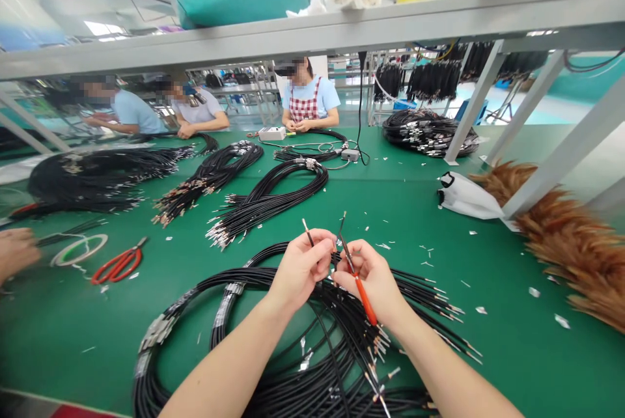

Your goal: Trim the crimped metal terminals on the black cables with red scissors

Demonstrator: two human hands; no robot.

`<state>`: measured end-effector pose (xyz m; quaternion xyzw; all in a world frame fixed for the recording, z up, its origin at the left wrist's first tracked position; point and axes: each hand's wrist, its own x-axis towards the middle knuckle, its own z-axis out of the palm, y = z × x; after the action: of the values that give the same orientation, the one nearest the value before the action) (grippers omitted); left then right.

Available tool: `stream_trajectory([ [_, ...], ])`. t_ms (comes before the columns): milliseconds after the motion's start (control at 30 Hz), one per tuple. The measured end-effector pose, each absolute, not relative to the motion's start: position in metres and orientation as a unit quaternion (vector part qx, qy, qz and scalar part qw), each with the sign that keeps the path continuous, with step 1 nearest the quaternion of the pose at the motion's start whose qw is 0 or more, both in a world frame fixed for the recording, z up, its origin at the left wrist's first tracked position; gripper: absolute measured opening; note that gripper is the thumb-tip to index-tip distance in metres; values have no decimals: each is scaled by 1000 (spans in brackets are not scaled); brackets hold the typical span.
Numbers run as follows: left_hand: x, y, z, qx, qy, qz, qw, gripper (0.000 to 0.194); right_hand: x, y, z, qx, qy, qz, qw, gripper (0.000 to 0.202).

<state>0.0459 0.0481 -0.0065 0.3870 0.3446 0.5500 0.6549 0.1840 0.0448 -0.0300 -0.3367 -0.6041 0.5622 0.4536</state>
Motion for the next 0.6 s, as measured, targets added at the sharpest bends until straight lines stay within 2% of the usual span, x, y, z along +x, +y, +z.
stream_trajectory([
  [300,47,48,-10,418,334,528,660,21,187,50,-32,-386,-585,532,475,44],
  [433,47,48,-5,416,309,509,687,18,192,51,-26,-421,-627,432,492,41],
  [533,47,48,-3,378,295,536,695,20,199,46,-16,-435,-716,345,424,32],
  [600,48,47,-3,371,293,550,689,22,202,40,-11,-418,-748,381,347,32],
])
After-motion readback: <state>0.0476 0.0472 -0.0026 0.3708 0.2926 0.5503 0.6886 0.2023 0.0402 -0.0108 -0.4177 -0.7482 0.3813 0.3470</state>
